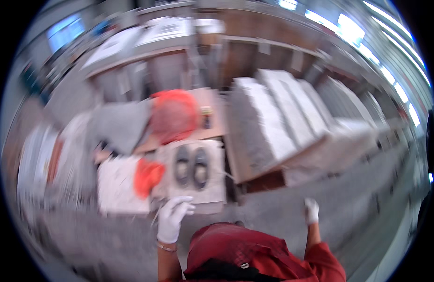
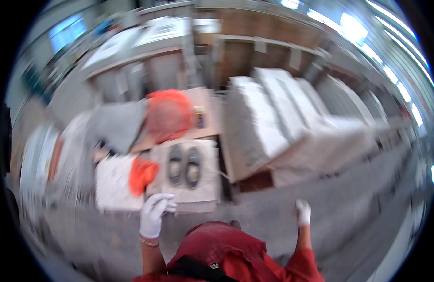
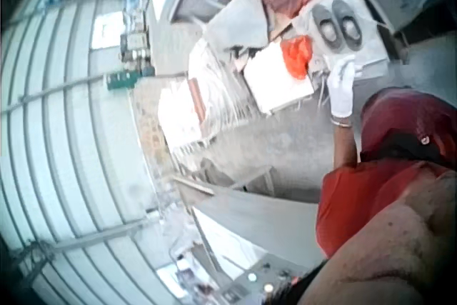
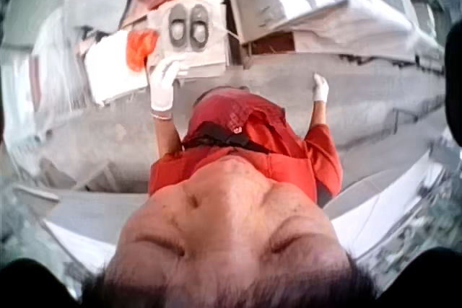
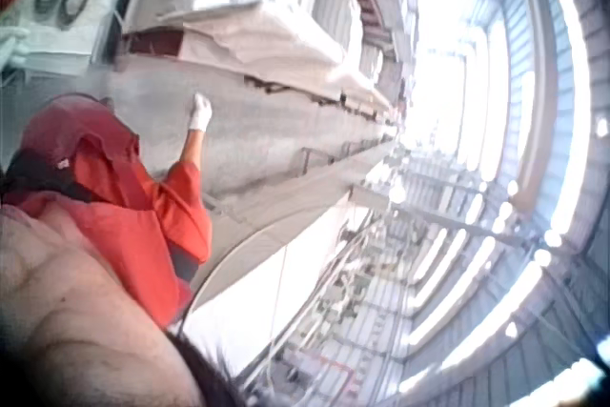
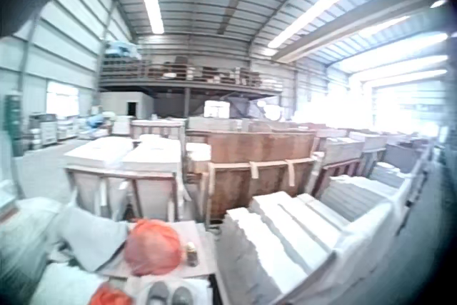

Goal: The person puts on yellow gloves and then repeatedly picks up small rectangular tiles from a stack and places them one by one onto a moving conveyor belt. The tiles are arranged in rows on the belt as it moves forward.

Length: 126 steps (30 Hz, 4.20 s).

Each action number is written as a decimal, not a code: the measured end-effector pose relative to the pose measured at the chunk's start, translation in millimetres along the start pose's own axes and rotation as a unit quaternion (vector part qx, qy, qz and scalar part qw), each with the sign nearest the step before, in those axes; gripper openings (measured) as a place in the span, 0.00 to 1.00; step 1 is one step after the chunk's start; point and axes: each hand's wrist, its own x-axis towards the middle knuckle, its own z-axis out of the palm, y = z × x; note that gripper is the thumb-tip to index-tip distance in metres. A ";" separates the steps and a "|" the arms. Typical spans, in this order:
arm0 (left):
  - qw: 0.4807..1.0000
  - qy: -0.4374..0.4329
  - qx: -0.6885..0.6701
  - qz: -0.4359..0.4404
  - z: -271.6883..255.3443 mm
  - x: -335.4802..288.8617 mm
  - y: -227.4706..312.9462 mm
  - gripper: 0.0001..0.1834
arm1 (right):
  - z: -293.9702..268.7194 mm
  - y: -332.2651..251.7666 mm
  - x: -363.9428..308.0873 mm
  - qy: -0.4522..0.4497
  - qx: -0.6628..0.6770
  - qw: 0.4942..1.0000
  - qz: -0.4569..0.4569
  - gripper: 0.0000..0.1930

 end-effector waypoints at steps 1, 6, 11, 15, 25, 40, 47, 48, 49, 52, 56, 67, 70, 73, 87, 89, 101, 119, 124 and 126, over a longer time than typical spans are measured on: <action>1.000 0.026 -0.008 -0.001 -21.4 -10.8 -10.4 0.13 | 11.8 26.2 1.6 -0.007 -0.004 0.999 0.038 0.08; 0.980 0.193 -0.034 -0.028 -126.9 -76.3 -47.8 0.13 | 168.3 49.7 -7.2 -0.118 0.023 0.976 0.179 0.10; 0.925 0.378 -0.012 -0.040 -195.4 -155.5 -62.5 0.12 | 336.1 32.8 -24.3 -0.269 -0.006 0.941 0.206 0.11; 0.861 0.505 0.048 -0.022 -242.0 -217.8 -85.3 0.11 | 450.7 13.2 -62.0 -0.368 -0.027 0.906 0.205 0.13; 0.779 0.612 -0.035 -0.134 -300.6 -271.0 -138.3 0.12 | 644.9 0.4 -159.2 -0.490 -0.038 0.843 0.218 0.16; 0.838 0.374 0.266 -0.296 -542.3 -246.9 -88.8 0.20 | 1025.2 9.9 -390.8 -0.639 -0.097 0.726 0.234 0.23; 0.796 0.417 0.230 -0.374 -653.6 -311.9 -97.0 0.22 | 1205.0 38.4 -588.9 -0.725 -0.131 0.634 0.235 0.26; 0.793 0.415 0.228 -0.383 -675.0 -322.3 -101.7 0.22 | 1228.2 45.6 -621.0 -0.735 -0.133 0.623 0.234 0.26; 0.791 0.412 0.227 -0.392 -695.5 -332.6 -104.8 0.22 | 1249.8 49.3 -651.2 -0.742 -0.135 0.613 0.236 0.27; 0.774 0.420 0.242 -0.407 -773.9 -354.0 -99.7 0.22 | 1311.2 55.5 -740.1 -0.757 -0.139 0.594 0.234 0.28; 0.737 0.488 0.262 -0.387 -875.5 -378.7 -66.8 0.21 | 1388.9 55.8 -843.2 -0.766 -0.141 0.583 0.229 0.30; 0.772 0.444 0.224 -0.396 -1084.2 -406.6 -40.7 0.21 | 1580.0 45.7 -978.3 -0.780 -0.068 0.556 0.278 0.34; 0.786 0.433 0.263 -0.354 -1151.9 -406.4 -69.9 0.22 | 1619.3 45.3 -966.8 -0.786 -0.032 0.530 0.317 0.36; 0.790 0.423 0.259 -0.361 -1234.2 -407.9 -69.1 0.22 | 1630.2 43.8 -963.6 -0.779 -0.021 0.507 0.369 0.37; 0.820 0.347 0.324 -0.320 -1591.6 -349.9 40.8 0.19 | 1642.2 -5.6 -1027.8 -0.735 -0.066 0.541 0.404 0.40; 0.830 0.313 0.314 -0.338 -1623.9 -352.1 34.7 0.19 | 1648.6 -7.9 -1030.5 -0.707 -0.058 0.551 0.439 0.41; 0.950 0.257 -0.025 0.176 -1921.0 -356.0 196.3 0.12 | 1674.5 -13.5 -1170.0 -0.630 0.041 0.573 0.522 0.37; 0.791 0.184 0.425 0.401 -2203.5 -510.8 400.8 0.15 | 2144.6 169.8 -1660.9 -0.742 -0.223 0.549 0.313 0.35; 0.751 0.225 0.387 0.486 -2287.9 -512.2 420.8 0.13 | 2249.7 273.0 -1876.7 -0.820 -0.326 0.412 0.228 0.35; 0.724 0.187 0.393 0.534 -2338.4 -502.9 425.0 0.16 | 2271.8 301.0 -1941.5 -0.839 -0.355 0.369 0.183 0.35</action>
